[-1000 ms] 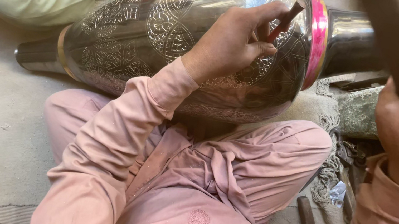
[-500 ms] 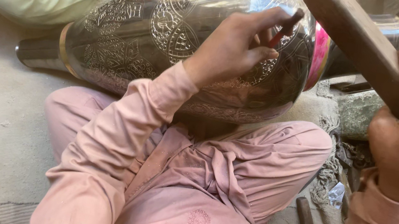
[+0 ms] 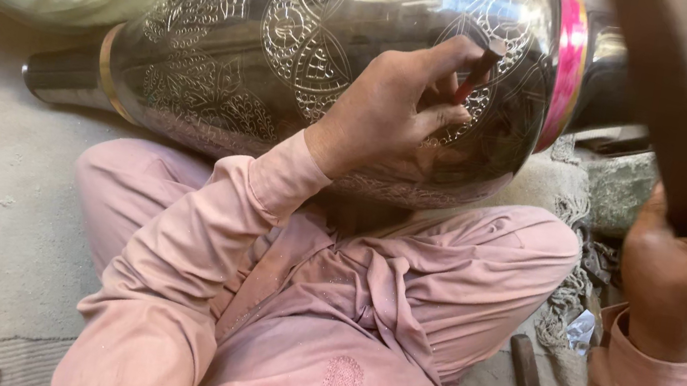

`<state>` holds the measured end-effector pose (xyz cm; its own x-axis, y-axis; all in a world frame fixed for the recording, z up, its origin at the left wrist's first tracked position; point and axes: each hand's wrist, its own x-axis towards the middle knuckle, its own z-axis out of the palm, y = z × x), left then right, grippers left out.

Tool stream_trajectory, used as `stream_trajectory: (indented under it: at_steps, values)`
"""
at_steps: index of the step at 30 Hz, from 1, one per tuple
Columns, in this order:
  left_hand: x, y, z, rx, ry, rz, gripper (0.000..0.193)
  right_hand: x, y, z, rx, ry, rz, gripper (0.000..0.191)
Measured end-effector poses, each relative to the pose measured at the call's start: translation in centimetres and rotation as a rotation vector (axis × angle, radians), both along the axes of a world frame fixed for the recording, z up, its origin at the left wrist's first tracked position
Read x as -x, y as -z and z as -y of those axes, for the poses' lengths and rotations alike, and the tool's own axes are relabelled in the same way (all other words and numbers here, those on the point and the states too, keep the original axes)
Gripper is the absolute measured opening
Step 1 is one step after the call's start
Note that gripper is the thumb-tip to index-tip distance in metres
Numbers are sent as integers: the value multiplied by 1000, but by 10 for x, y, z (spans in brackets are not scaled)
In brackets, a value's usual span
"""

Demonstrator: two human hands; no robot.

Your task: The person uses a small chisel and a wooden mallet to engrave intricate patterns onto a large metal vase. They repeatedly tap the chisel to create detailed designs on the vase's surface.

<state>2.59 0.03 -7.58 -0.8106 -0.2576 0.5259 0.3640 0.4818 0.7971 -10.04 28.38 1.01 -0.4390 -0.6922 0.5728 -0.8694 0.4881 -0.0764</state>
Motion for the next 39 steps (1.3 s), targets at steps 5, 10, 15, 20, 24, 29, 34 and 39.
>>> stream_trajectory:
  at_steps: [5, 10, 15, 20, 24, 29, 34, 39]
  values:
    - [-2, 5, -1, -56, 68, -86, 46, -15, -8, 2, 138, -173, 73, 56]
    - [-1, 3, -4, 4, 7, -58, 48, -28, -38, 17, -136, -64, -13, 53]
    - [-1, 2, -4, 10, 23, -12, 42, -43, -45, 16, -200, -49, -102, 64]
    - [0, 1, -4, -13, 42, -20, 39, -49, -39, 6, -210, -8, -152, 60]
    - [-3, -3, -2, -24, 76, -21, 41, -52, -28, 5, 21, -32, -75, 60]
    - [-7, -6, -1, -91, 96, 57, 41, -49, -13, -3, -44, 56, -177, 58]
    - [-3, -7, 6, -53, 221, 67, 41, -55, 27, -17, 6, 140, -249, 46]
    - [25, -21, 16, 79, 381, 107, 54, -86, 96, -16, 562, 103, 512, 45]
